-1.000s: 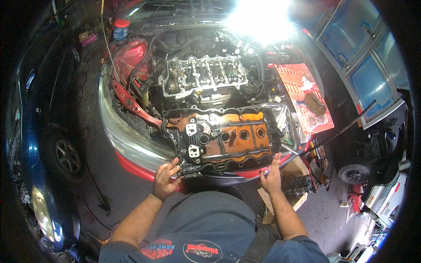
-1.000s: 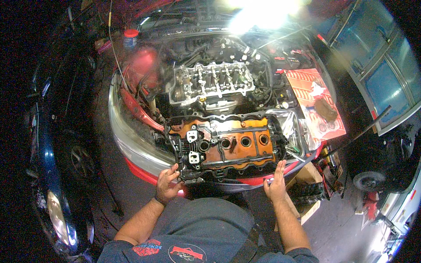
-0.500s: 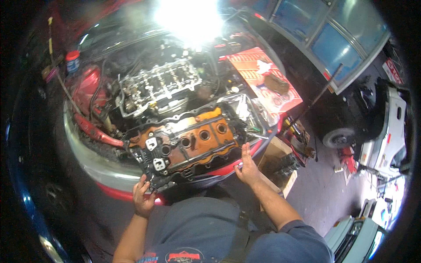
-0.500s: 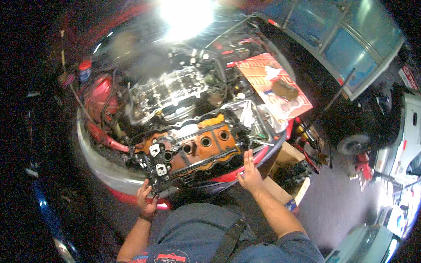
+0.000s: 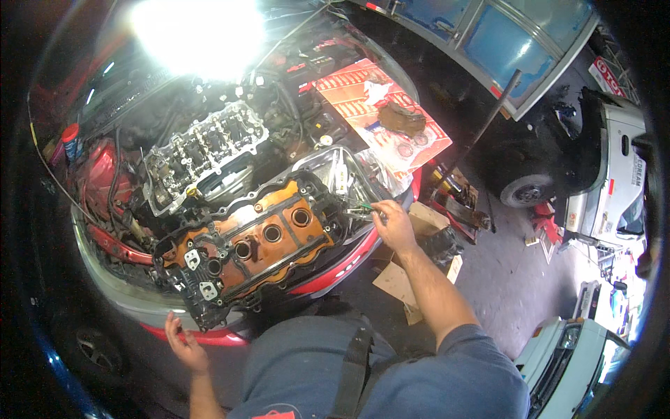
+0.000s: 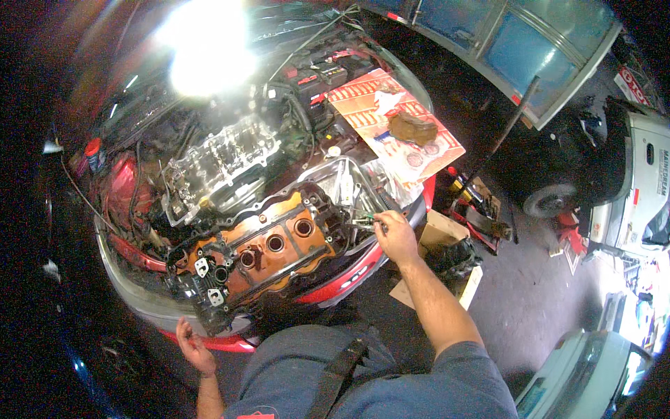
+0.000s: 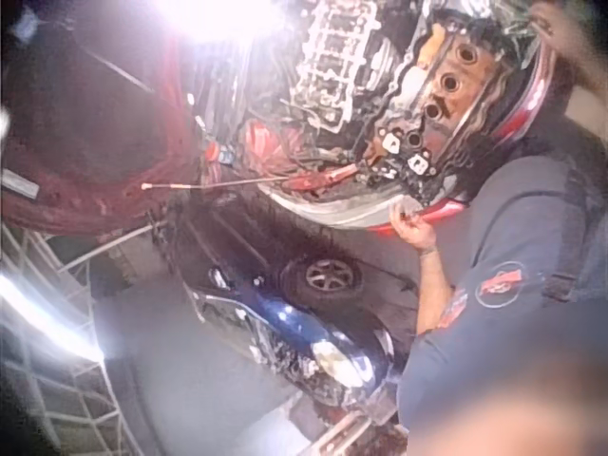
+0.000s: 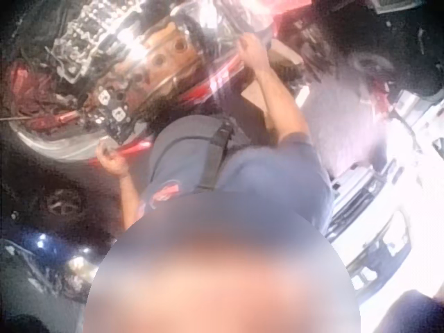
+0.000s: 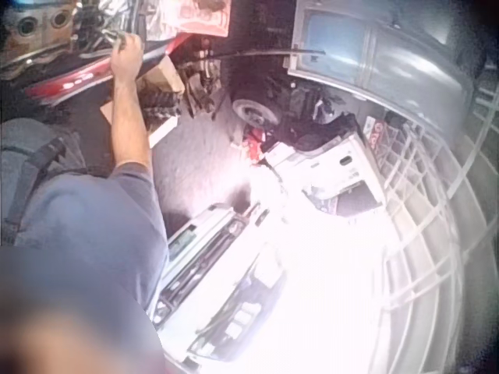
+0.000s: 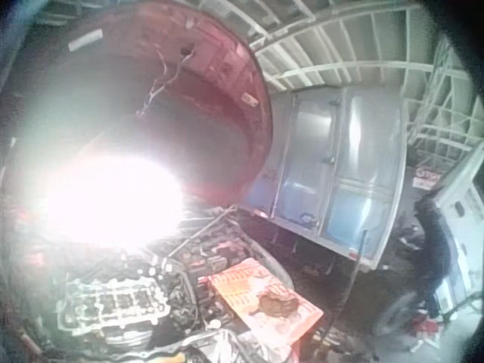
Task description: The person removes the valve cover from a car engine, places it on the hood, and then uses a bench grinder to clean small metal parts. The person handles bolts and the valve cover by hand.
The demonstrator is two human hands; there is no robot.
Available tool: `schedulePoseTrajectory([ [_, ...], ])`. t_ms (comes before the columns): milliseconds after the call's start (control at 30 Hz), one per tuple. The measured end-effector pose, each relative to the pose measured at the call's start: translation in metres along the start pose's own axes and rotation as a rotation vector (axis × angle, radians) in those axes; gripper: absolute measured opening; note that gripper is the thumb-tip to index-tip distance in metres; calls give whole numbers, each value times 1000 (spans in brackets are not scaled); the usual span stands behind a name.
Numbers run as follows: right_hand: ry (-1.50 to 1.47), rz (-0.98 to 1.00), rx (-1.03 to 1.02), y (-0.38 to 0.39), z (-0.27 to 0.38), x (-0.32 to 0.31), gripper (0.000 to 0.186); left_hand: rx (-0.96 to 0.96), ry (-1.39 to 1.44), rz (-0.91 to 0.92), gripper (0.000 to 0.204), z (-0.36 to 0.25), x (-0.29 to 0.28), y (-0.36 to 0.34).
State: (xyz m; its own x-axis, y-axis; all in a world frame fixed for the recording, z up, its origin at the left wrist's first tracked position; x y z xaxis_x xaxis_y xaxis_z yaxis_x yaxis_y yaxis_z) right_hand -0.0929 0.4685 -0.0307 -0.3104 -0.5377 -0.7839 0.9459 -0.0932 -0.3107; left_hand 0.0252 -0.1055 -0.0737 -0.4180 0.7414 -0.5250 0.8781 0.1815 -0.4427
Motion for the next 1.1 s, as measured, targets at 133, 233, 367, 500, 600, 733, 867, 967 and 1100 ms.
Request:
schedulePoseTrajectory([
  [133,200,192,-86,-44,-25,28,21,-241,-112,-169,31,20,-11,6],
  [233,342,425,-127,-71,-38,49,23,-300,-159,-262,29,21,-23,16],
  [367,294,507,-157,-92,-46,44,23,-381,-127,-406,29,9,-46,43],
  [500,136,472,-42,-103,-48,13,22,-422,-129,-467,27,3,-66,65],
  [600,70,432,102,-100,-47,-13,16,-431,-112,-468,25,19,-76,65],
  [733,42,240,138,-74,-22,-40,17,-390,-17,-428,22,57,-94,39],
  [867,-333,35,420,-24,52,-36,17,-256,-17,-219,21,88,-121,-17],
  [967,-693,132,515,34,169,-9,17,-237,131,-95,24,98,-135,-67],
  [1100,-1072,475,494,93,336,68,16,-126,215,117,25,77,-133,-128],
])
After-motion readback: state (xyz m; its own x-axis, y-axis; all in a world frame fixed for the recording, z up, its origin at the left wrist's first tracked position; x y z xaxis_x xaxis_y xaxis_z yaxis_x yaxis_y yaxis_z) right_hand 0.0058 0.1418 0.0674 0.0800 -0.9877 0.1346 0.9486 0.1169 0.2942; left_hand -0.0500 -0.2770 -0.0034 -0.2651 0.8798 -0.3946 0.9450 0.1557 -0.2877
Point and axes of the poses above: each hand's wrist, its own y-axis away from the middle knuckle, its own x-axis out of the palm, z = x × y, the point moved 4 cm from there along -y, towards the middle knuckle, and after that the axes turned 3 degrees about z, right-handed, at the moved point
